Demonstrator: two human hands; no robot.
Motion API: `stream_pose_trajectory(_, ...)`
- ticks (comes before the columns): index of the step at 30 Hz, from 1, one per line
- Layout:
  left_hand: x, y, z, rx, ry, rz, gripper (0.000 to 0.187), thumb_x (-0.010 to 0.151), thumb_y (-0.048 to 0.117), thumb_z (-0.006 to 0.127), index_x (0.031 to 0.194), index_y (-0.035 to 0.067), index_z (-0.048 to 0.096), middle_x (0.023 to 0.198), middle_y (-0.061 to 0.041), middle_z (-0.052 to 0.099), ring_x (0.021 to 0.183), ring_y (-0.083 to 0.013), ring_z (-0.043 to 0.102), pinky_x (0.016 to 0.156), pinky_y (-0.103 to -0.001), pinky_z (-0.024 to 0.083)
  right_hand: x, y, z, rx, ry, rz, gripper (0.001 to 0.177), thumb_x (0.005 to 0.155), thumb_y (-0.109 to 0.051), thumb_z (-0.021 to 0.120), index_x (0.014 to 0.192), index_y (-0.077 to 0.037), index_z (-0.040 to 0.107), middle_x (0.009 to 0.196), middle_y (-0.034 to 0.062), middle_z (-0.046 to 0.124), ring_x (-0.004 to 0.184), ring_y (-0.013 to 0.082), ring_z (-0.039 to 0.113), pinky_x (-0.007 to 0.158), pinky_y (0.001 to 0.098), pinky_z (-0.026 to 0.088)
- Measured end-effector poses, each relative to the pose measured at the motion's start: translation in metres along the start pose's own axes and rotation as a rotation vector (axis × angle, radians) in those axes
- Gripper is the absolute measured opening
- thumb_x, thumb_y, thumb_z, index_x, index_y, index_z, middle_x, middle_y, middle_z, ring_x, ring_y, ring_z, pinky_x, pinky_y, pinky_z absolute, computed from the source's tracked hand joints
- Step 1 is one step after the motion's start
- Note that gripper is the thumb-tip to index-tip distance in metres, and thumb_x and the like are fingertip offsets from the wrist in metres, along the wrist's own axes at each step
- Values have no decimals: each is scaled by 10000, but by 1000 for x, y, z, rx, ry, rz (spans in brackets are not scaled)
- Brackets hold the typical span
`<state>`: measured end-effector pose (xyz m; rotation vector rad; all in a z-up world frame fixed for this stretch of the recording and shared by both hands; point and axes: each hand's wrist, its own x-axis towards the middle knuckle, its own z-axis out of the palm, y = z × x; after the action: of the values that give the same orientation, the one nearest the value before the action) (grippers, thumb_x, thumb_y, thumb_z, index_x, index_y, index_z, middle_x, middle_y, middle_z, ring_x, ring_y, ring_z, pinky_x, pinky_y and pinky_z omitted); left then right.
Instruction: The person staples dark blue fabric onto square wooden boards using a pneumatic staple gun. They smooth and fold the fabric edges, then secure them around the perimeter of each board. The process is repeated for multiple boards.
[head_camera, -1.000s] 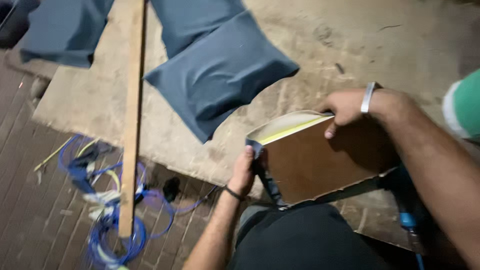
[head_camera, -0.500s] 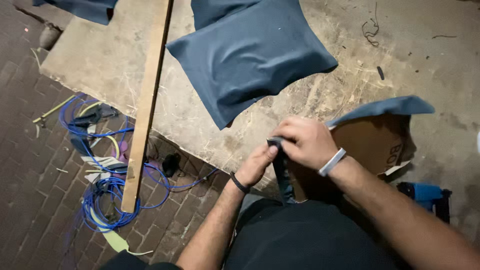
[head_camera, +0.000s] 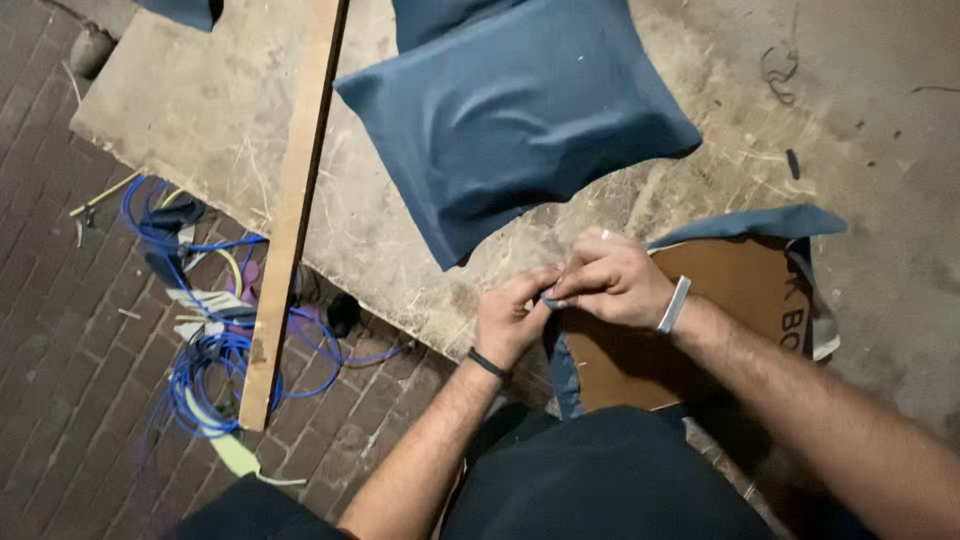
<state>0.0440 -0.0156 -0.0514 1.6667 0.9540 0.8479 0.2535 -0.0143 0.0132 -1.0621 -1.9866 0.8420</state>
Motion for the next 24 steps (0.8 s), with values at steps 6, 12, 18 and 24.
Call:
stream_pose_trajectory(6,-1,1,-25,-147,-341,-112,1088,675,394,907,1529,54,325,1470,-187,502,1343,-272,513,1089,-377,434,5,-3,0,-131,-66,-67,224,682,-143,853,905,-163,835,801,11,652,878,221,613,841,392,483)
stream_pose_trajectory(12,10,-25,-2,-995,-487,-428,751,1019,550,569,1565,45,464,1493,-97,584,1391,-212,524,1177,-355,411,4,-22,1,-326,-17,-96,209,682,-132,832,888,-150,805,888,6,687,1014,224,634,974,438,459)
stream_pose_trajectory(18,6,-40,-13,-625,-505,-324,556,1074,301,571,1543,12,498,1417,-66,599,1240,-170,549,1091,-342,443,-102,-35,16,-523,260,63,161,811,-128,740,961,-145,797,1187,81,735,1211,244,632,1109,495,458)
stream_pose_trajectory(24,-1,-35,-21,-645,-501,-230,567,1028,185,632,1534,8,448,1470,-9,549,1307,-111,504,1119,-300,409,-333,-40,14,-979,425,1448,858,687,-476,973,1244,50,586,1203,288,553,1101,413,575,846,539,514)
